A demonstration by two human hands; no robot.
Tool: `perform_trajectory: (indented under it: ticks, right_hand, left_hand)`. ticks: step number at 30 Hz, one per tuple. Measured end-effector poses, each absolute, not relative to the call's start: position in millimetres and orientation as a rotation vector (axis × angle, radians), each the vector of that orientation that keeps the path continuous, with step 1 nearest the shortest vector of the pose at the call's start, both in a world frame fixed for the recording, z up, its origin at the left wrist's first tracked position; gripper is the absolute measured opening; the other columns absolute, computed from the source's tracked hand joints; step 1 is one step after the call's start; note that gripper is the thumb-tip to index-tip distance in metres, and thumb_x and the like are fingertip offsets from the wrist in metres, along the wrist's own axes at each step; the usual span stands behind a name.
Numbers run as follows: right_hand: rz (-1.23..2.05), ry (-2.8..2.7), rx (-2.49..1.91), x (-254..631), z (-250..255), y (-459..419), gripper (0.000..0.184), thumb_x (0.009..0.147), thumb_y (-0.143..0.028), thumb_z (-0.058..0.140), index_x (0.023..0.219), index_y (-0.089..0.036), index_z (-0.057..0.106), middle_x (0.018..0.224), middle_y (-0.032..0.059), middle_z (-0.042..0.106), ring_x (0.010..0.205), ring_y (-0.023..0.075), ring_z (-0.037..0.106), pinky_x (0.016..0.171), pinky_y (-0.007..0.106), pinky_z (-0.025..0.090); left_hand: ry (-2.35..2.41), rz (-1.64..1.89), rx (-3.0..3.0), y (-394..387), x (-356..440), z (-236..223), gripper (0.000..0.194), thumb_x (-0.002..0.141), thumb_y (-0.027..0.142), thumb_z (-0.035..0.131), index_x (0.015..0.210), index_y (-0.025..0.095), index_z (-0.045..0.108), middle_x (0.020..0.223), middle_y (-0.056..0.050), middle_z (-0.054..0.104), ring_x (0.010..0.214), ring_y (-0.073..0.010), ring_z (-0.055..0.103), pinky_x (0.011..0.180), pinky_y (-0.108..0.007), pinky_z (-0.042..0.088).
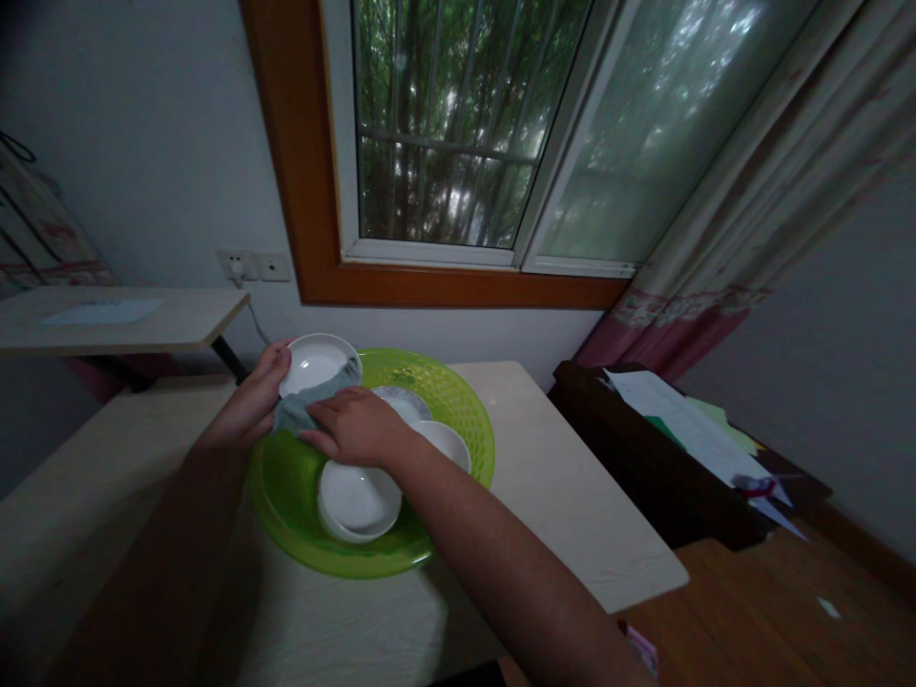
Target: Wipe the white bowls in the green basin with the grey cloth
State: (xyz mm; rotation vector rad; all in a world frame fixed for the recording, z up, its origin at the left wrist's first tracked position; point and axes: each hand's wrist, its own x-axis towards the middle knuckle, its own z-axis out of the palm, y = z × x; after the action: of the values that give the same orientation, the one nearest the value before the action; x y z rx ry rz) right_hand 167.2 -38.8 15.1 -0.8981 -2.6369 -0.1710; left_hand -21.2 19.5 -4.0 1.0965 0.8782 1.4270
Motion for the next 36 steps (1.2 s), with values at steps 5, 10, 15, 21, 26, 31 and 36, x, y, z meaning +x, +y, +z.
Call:
perform_trajectory:
  ticks: [5, 10, 15, 21, 26, 31, 36]
  right_hand:
    - [-0.203, -2.622, -0.970, 171, 16, -36, 0.040, 0.107, -0.043, 0.045, 0.106, -0.015, 0.074, 0.099, 0.0104, 0.077, 0.094, 0.0217, 0.067, 0.095, 0.038, 0.044]
    - [-0.347, -2.597, -1.047, 180, 17, -26, 0.024, 0.100, -0.035, 0.063, 0.098, -0.013, 0.075, 0.100, 0.0119, 0.076, 0.097, 0.0231, 0.065, 0.098, 0.039, 0.042]
    - [-0.416, -2.666, -1.008, 184, 15, -21, 0.014, 0.098, -0.026, 0.066, 0.101, -0.014, 0.074, 0.098, 0.0100, 0.076, 0.098, 0.0226, 0.065, 0.094, 0.037, 0.043]
    - [-0.419, -2.690, -0.952, 170, 6, -25, 0.015, 0.101, -0.023, 0.059, 0.107, -0.016, 0.072, 0.096, 0.0078, 0.075, 0.088, 0.0205, 0.067, 0.083, 0.034, 0.045]
    - [-0.408, -2.673, -0.983, 160, 3, -28, 0.019, 0.104, -0.023, 0.054, 0.113, -0.017, 0.070, 0.099, 0.0070, 0.076, 0.088, 0.0201, 0.067, 0.078, 0.031, 0.045]
    - [-0.392, -2.694, -1.062, 170, 12, -26, 0.018, 0.103, -0.025, 0.057, 0.103, -0.016, 0.073, 0.096, 0.0084, 0.076, 0.087, 0.0217, 0.068, 0.078, 0.033, 0.045]
    - [-0.445, -2.688, -1.055, 179, 17, -26, 0.013, 0.100, -0.023, 0.063, 0.098, -0.014, 0.072, 0.097, 0.0091, 0.075, 0.092, 0.0225, 0.066, 0.084, 0.035, 0.045]
  left_hand:
    - [0.826, 1.429, 1.093, 19, -21, -4, 0.048, 0.090, 0.054, 0.068, 0.127, 0.026, 0.054, 0.108, -0.005, 0.066, 0.086, -0.0169, 0.064, 0.068, -0.025, 0.050]
    - [0.770, 1.441, 1.080, 20, -22, -6, 0.045, 0.091, 0.052, 0.067, 0.125, 0.026, 0.054, 0.112, -0.004, 0.065, 0.090, -0.0148, 0.064, 0.075, -0.024, 0.053]
    - [0.782, 1.437, 1.050, 19, -21, -4, 0.043, 0.091, 0.051, 0.067, 0.125, 0.025, 0.054, 0.112, -0.004, 0.066, 0.090, -0.0152, 0.065, 0.073, -0.024, 0.054]
    - [0.780, 1.419, 1.084, 20, -21, -4, 0.044, 0.092, 0.050, 0.067, 0.126, 0.026, 0.054, 0.109, -0.004, 0.065, 0.086, -0.0142, 0.063, 0.069, -0.022, 0.051]
    - [0.793, 1.422, 1.098, 19, -21, -3, 0.045, 0.092, 0.051, 0.067, 0.125, 0.024, 0.055, 0.103, -0.004, 0.064, 0.083, -0.0145, 0.062, 0.068, -0.022, 0.049]
    - [0.768, 1.431, 1.076, 21, -22, -6, 0.044, 0.091, 0.049, 0.068, 0.126, 0.026, 0.054, 0.107, -0.003, 0.065, 0.085, -0.0138, 0.063, 0.070, -0.022, 0.050]
    - [0.755, 1.405, 1.076, 23, -24, -9, 0.051, 0.091, 0.052, 0.067, 0.134, 0.029, 0.053, 0.114, -0.004, 0.066, 0.087, -0.0138, 0.063, 0.070, -0.021, 0.051]
